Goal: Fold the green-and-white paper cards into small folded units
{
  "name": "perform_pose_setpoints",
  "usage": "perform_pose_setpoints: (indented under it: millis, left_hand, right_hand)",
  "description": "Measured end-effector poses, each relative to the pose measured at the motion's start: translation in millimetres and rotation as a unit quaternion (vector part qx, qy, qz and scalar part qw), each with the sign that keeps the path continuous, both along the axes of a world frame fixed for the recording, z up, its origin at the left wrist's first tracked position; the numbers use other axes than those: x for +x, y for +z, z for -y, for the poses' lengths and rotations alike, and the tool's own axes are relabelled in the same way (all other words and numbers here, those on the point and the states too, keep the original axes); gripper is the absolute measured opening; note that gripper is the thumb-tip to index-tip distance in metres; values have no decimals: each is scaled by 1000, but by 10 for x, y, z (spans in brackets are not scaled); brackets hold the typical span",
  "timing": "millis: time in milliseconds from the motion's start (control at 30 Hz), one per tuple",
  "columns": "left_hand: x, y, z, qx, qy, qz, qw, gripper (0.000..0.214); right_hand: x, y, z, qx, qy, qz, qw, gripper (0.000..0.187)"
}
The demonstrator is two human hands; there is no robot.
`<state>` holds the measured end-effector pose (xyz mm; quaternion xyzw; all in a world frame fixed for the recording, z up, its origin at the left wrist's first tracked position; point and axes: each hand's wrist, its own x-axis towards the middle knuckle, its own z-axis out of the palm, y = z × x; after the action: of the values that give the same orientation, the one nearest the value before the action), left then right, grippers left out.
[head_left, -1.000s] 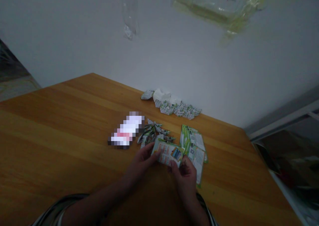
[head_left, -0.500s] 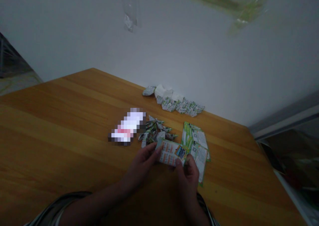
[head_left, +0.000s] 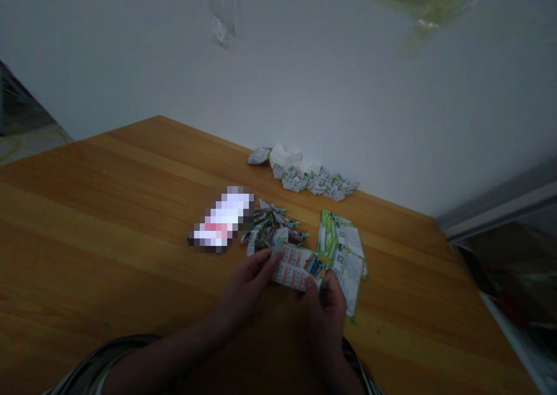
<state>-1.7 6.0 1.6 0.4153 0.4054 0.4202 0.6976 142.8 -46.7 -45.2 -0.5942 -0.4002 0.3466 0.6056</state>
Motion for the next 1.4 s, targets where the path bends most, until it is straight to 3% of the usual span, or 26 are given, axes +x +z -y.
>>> perform_pose_setpoints:
  millis: [533, 733, 867, 1000, 1400]
  left_hand:
    - [-1, -16, 24, 5, 4, -11, 1000, 36]
    - [-28, -16, 30, 54, 21, -50, 997, 35]
    - [-68, -2, 24, 112, 36, -105, 988, 30]
    - [-87, 17, 25, 153, 36, -137, 978, 28]
    - [-90, -44, 22, 146, 24, -149, 978, 28]
  right_hand:
    - [16, 43, 2, 2, 20, 5, 1000, 20]
    - [20, 164, -22, 32, 44, 9, 998, 25]
    - [78, 225, -67, 51, 8, 19, 998, 34]
    - [158, 246, -126, 53, -4, 13, 998, 29]
    - [182, 181, -150, 56, 1, -6, 998, 34]
